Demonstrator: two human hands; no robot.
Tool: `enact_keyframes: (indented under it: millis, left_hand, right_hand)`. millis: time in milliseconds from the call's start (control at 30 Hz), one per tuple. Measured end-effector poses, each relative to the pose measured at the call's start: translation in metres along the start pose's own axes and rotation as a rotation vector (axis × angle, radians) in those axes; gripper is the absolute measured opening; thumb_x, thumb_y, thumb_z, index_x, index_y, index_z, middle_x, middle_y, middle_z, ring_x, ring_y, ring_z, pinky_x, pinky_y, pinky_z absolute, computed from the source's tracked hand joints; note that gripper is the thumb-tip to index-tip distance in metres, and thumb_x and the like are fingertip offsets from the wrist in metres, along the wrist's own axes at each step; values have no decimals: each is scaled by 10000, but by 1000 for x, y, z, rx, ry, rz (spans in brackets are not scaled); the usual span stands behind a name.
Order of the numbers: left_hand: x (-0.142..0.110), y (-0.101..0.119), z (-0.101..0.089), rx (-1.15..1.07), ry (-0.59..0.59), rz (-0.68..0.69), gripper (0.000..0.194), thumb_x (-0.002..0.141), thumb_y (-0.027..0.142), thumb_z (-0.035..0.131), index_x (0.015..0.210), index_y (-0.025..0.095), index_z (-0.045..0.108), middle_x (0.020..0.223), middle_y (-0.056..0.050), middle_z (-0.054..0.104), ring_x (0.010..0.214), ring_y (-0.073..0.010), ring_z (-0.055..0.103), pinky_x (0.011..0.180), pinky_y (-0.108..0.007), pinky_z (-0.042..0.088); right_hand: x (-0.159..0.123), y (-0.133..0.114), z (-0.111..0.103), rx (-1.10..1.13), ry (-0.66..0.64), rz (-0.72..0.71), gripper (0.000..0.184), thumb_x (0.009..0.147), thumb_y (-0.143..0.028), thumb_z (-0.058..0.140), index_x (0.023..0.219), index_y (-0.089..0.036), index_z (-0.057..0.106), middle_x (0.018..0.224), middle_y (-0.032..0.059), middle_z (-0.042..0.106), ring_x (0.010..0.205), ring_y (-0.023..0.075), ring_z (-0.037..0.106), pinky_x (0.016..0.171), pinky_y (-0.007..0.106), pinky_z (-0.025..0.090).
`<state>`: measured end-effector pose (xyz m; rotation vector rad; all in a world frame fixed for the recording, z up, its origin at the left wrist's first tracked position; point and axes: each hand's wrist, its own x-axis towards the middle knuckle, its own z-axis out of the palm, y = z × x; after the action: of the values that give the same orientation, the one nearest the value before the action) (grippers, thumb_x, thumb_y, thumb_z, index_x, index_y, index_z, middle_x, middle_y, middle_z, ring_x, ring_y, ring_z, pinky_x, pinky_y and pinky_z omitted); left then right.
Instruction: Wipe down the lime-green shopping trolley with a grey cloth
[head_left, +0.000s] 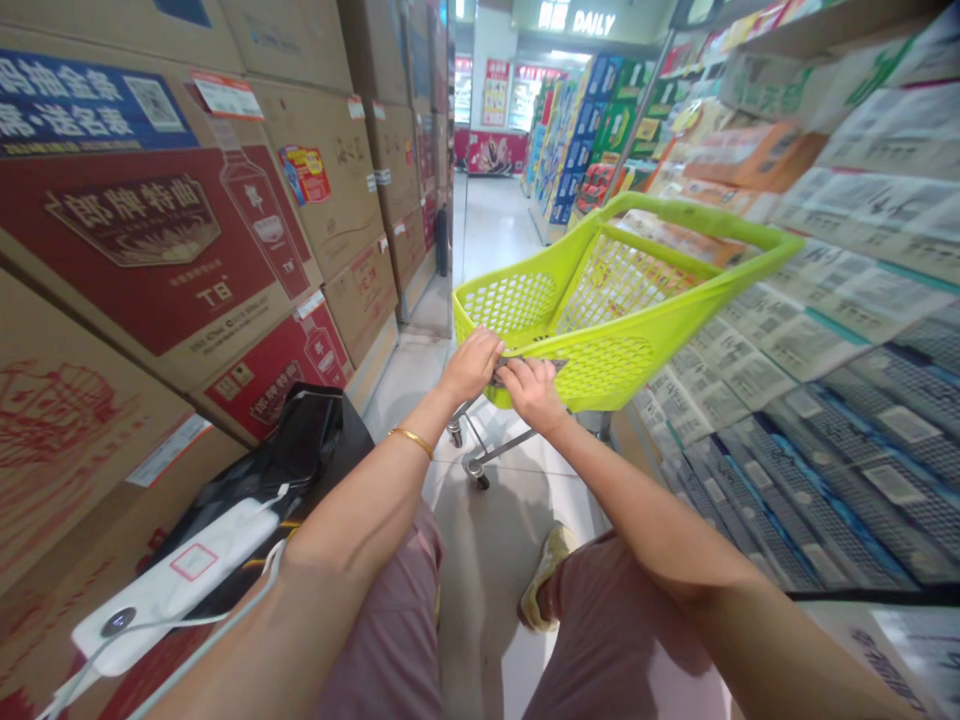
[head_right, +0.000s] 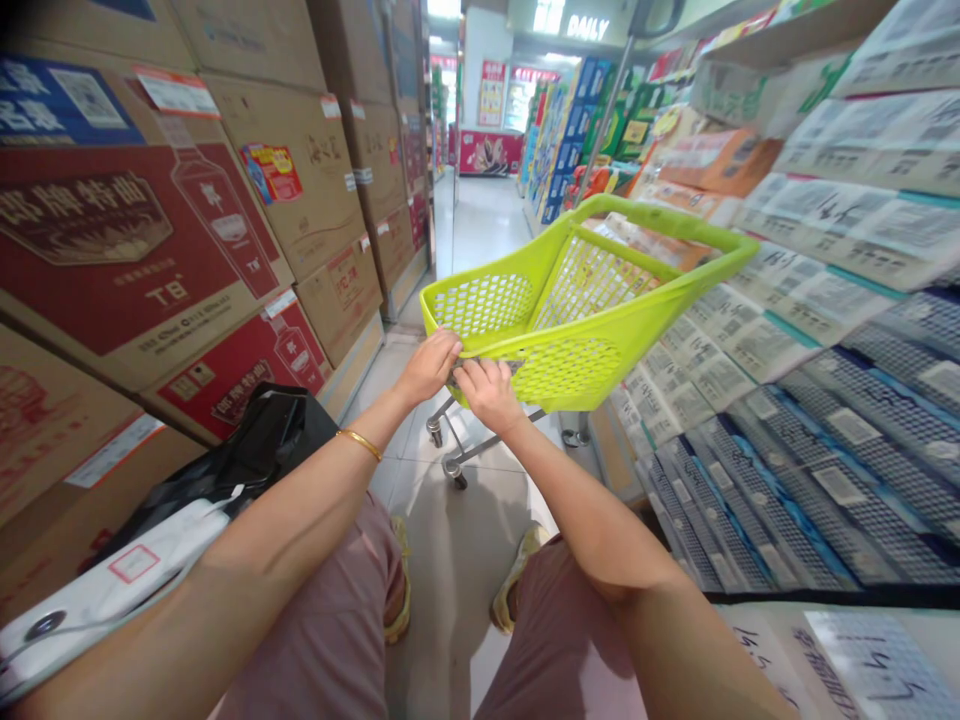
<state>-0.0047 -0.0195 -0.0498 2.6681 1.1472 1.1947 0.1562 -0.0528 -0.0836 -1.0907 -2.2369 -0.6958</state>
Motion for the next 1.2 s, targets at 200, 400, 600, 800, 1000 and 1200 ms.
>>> enact_keyframes:
  millis: [200, 400, 600, 800, 1000, 1200]
  left_hand:
    - [1, 0, 1, 0, 1, -17, 357, 958, 309, 208, 828, 187, 517, 875, -70, 594, 921, -183, 537, 1065, -420, 353]
    - [1, 0, 4, 13, 30, 4, 358, 962, 302, 203, 841, 177, 516, 864, -71, 593, 913, -177, 540, 1065, -400, 350]
    - [1, -3, 6, 41, 42, 8, 354, 961, 298, 204, 836, 191, 517, 862, -63, 593, 911, -179, 543, 1055, -415, 362]
    - [2, -2, 5, 37, 41, 16, 333, 958, 293, 226, 811, 191, 507, 827, -52, 582, 879, -175, 536, 1042, -405, 382]
    - [3, 0, 0, 43, 25, 13, 329, 955, 286, 223, 800, 188, 496, 821, -56, 577, 863, -172, 532, 1033, -397, 383]
    - [4, 6, -6, 64, -13, 22, 333, 950, 302, 266, 761, 185, 514, 794, -52, 584, 842, -173, 538, 1015, -390, 386]
  right_hand:
    - [-19, -5, 16, -88, -35, -97, 300, 939, -233, 347, 1034, -187, 628, 1013, 91, 636, 943, 224, 464, 814, 374, 269]
    - [-41, -14, 26, -72, -194, -232, 240, 926, -192, 396, 962, -173, 633, 929, 64, 640, 880, 198, 460, 759, 343, 264]
    - [-15, -6, 10, -64, -47, -106, 267, 940, -230, 375, 1013, -196, 630, 1009, 82, 637, 924, 208, 457, 795, 359, 246]
    - [0, 6, 1, -68, 111, -58, 267, 928, -221, 400, 1075, -242, 622, 1017, 66, 640, 960, 212, 454, 873, 379, 226]
    - [-25, 1, 18, -57, 35, -161, 234, 920, -237, 428, 992, -199, 648, 985, 66, 647, 925, 214, 438, 812, 358, 257]
    - [-46, 6, 24, -12, -120, -250, 221, 920, -223, 437, 957, -206, 654, 972, 49, 644, 891, 192, 432, 782, 337, 268]
